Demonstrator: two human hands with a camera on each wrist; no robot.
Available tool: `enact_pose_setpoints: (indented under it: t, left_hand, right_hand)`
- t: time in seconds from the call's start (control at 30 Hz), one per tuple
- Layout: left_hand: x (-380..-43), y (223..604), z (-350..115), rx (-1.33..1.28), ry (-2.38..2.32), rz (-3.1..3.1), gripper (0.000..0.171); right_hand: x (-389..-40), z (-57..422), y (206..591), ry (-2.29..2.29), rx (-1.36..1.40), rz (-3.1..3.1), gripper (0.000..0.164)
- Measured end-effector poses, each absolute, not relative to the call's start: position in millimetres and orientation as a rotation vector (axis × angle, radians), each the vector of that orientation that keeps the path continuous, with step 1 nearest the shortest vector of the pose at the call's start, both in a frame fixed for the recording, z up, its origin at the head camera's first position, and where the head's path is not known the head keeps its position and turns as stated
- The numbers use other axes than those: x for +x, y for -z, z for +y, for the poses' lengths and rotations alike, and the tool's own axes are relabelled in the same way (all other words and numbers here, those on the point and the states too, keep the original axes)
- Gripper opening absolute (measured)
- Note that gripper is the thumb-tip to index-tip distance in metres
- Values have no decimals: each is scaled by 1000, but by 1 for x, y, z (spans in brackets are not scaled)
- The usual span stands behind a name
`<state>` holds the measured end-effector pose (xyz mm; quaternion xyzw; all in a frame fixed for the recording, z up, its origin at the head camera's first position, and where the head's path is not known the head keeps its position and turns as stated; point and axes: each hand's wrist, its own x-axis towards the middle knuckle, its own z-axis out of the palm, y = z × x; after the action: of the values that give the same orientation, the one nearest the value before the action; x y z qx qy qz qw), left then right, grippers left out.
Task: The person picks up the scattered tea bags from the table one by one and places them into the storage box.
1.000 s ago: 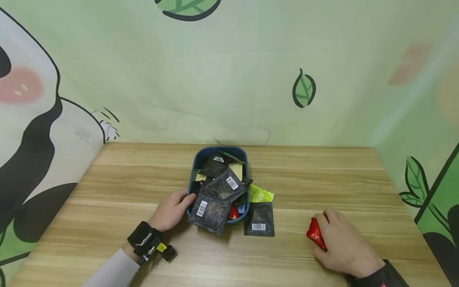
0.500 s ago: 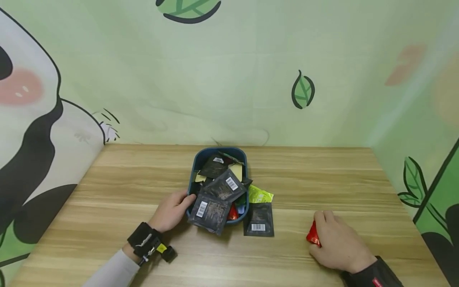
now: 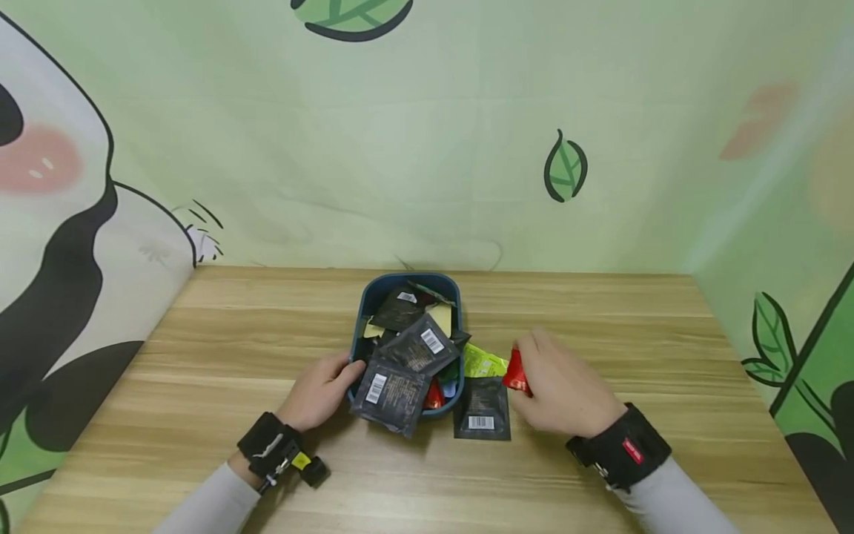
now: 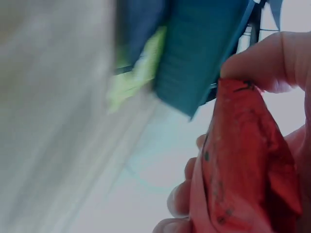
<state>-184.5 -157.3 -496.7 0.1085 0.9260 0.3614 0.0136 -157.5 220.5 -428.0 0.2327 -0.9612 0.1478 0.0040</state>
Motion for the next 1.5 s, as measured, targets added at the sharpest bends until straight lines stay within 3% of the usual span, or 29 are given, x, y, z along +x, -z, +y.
enact_pose_setpoints:
  t: [0.43,0.8,1.07,1.5]
  left_hand:
    - [-184,495,-155,344,-1127,2870,28]
    - [-186,493,-153,362,-1127,2878,28]
    - [-186,494,-153,355,-1121,2865,27]
    - [-185,494,-158,334,-1129,2848,29]
  right_hand:
    - [-227,144,384,-561,990,-2919,55]
    - [-254,94,376,-448,1095,-2897,61]
    - [-249,97,383,-369,1136,-2860,104]
    - [-227,141,399,-430,1087,-2907,112]
